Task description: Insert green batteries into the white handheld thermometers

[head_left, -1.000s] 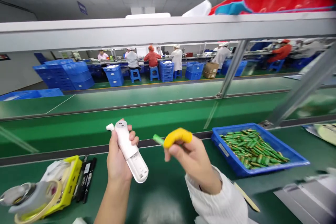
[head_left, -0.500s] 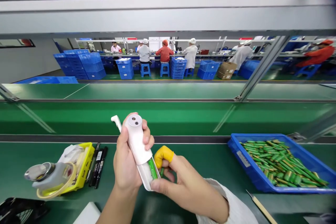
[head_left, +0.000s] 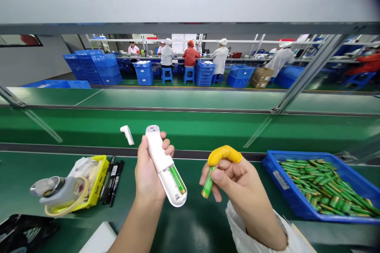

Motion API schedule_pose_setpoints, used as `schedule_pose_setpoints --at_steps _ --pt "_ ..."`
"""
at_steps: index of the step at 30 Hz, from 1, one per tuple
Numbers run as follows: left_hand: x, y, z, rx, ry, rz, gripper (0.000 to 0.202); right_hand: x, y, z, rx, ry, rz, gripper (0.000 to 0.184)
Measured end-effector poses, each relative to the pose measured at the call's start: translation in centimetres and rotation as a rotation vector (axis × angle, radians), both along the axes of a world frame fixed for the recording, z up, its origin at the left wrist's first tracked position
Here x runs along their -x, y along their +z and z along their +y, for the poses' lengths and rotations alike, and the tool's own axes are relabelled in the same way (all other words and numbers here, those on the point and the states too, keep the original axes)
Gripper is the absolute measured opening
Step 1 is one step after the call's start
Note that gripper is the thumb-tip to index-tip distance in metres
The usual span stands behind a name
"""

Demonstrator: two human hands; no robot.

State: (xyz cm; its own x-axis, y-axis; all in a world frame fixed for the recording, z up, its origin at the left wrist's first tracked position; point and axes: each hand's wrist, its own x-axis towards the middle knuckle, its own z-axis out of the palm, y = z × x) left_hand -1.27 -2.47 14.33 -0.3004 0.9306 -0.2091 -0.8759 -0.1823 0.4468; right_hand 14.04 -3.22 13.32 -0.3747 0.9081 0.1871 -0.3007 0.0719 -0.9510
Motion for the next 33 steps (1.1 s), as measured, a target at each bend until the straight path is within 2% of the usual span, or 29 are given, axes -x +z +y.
schedule_pose_setpoints --at_steps 4,8,13,15,18,22,24,28,33 --pt "-0.3 -0.1 -0.1 -0.014 0.0 0.044 0.027 0.6 -0.1 -0.5 0.001 -0.118 -0.059 0.029" --pt "-0.4 0.1 -0.1 0.022 -0.011 0.032 0.029 1.2 -0.3 -0.7 -0.073 -0.153 -0.17 0.025" --pt "-0.2 0.3 0.0 0.055 -0.026 0.024 0.029 0.9 -1.1 -0.9 -0.169 -0.06 -0.362 0.021" --pt "0.1 0.2 0.1 0.051 -0.027 0.051 0.029 0.8 -1.2 -0.9 -0.269 0.042 -0.485 0.015" --pt "0.5 0.1 0.3 0.066 -0.064 0.119 0.029 0.9 -1.1 -0.6 -0.503 0.132 -0.638 0.01" --pt "0.9 0.0 0.4 0.106 -0.178 0.195 0.028 1.4 -1.7 -0.3 -0.858 0.095 -0.788 0.013" --pt "0.9 -0.1 0.5 0.112 -0.2 0.206 0.023 1.5 -2.4 -0.5 -0.982 0.085 -0.848 0.017" --pt "0.9 -0.5 0.7 0.047 -0.203 0.22 0.017 1.8 -3.4 -0.8 -1.134 0.013 -0.855 0.02" --pt "0.8 -0.1 0.9 0.1 -0.163 0.171 0.02 2.3 -2.6 -0.5 -1.158 -0.095 -0.664 0.022"
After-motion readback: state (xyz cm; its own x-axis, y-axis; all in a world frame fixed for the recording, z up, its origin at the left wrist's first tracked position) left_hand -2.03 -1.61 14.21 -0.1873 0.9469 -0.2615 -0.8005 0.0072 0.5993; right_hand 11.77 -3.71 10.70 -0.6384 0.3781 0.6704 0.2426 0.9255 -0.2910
